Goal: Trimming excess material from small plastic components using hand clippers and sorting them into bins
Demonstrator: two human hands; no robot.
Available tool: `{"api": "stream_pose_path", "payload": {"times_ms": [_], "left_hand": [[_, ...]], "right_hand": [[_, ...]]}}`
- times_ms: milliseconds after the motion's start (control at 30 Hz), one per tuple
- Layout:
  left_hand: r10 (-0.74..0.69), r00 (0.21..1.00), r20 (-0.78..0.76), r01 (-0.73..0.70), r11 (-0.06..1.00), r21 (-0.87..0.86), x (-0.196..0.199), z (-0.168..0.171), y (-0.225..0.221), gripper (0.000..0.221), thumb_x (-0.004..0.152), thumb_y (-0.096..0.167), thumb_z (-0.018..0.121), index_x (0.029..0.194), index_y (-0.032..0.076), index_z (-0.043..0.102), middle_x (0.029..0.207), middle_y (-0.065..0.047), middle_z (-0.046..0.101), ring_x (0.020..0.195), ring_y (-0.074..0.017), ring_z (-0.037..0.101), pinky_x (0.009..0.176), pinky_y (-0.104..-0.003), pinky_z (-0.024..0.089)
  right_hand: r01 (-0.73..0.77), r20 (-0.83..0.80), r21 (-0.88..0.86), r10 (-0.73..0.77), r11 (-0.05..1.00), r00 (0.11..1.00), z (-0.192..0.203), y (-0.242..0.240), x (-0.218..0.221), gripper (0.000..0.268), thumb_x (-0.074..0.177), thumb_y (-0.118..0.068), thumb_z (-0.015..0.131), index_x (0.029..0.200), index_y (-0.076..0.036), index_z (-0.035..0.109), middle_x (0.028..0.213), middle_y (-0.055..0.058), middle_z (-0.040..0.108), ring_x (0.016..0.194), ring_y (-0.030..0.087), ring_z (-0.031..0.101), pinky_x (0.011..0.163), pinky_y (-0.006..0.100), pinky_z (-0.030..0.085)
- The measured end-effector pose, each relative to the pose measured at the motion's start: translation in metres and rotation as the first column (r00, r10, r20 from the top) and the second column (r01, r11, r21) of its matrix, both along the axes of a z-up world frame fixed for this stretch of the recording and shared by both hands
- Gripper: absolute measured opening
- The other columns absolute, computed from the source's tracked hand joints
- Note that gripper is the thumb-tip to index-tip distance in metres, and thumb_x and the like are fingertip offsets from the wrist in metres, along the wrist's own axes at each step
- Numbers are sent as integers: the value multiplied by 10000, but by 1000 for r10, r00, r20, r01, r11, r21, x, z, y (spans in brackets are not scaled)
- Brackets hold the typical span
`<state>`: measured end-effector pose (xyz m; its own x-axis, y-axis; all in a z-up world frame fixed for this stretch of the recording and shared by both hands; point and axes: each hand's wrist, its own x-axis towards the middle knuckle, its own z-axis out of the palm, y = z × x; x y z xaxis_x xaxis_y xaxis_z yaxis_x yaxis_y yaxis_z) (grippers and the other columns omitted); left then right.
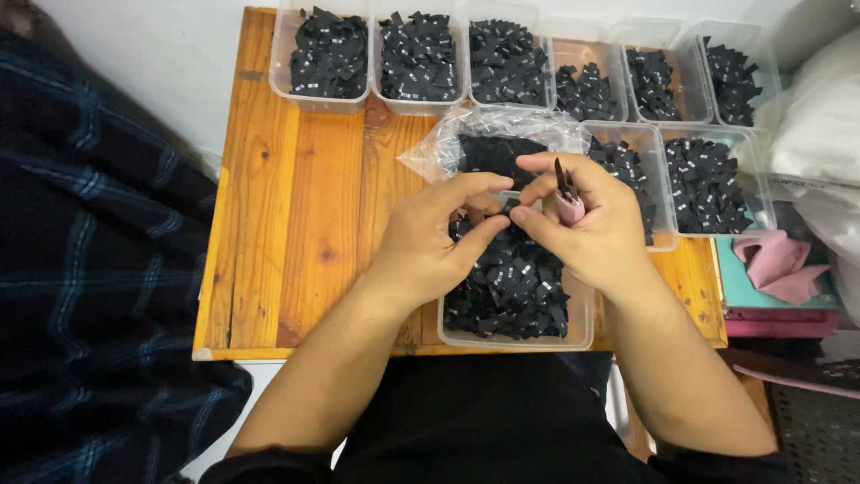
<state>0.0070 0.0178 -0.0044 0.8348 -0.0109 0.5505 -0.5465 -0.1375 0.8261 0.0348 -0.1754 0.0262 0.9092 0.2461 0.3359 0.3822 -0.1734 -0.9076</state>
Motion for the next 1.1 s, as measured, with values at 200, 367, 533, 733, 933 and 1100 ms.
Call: {"api": "stream_pose_path", "payload": {"times_ms": [200,367,533,733,933,1100], "left_hand": [[59,998,14,-58,997,-47,6,-1,5,311,887,127,787,1180,204,716,847,56,736,713,-98,698,679,-231,536],[336,936,-103,-339,941,-15,8,10,12,298,876,109,711,1168,130,654,991,-27,586,875,-146,577,861,-291,485],[374,898,-233,-422,882,-211,15,3,13,296,878,100,722,1162,134,645,1016,-1,622,809,-68,526,740,-206,430],[381,879,-285,-449,863,-230,13,8,18,241,897,133,743,1119,155,652,965,33,596,766,-51,486,724,-201,420],[378,889,-256,-437,869,-232,13,7,15,198,903,75,710,1074,153,650,982,29,626,827,-64,535,756,-206,436],[403,889,-216,-450,855,-256,12,3,13,226,898,66,704,1095,156,641,969,47,579,815,-60,491,748,-203,413]], "right_hand": [[6,-23,-101,-8,995,1000,20,18,22,460,766,98,818,1207,11,721,831,92,719,525,53,512,523,189,434],[-3,-82,-519,-47,855,995,62,45,65,457,897,-110,801,1317,-169,633,947,-68,749,897,67,715,957,327,555],[48,-46,-473,-79,880,996,35,59,133,395,883,-84,780,1246,-184,660,844,-84,747,664,4,556,661,210,468],[124,97,-600,-81,791,992,15,66,154,430,933,-159,728,1353,-132,645,1126,1,759,1012,119,705,942,336,495],[28,15,-592,-24,806,1000,46,57,102,237,1057,-179,574,1281,-120,628,1127,39,749,880,107,700,768,279,528],[-84,62,-623,156,777,986,58,29,61,112,1109,-153,580,1139,-109,679,903,-11,755,838,95,718,817,293,539]]}}
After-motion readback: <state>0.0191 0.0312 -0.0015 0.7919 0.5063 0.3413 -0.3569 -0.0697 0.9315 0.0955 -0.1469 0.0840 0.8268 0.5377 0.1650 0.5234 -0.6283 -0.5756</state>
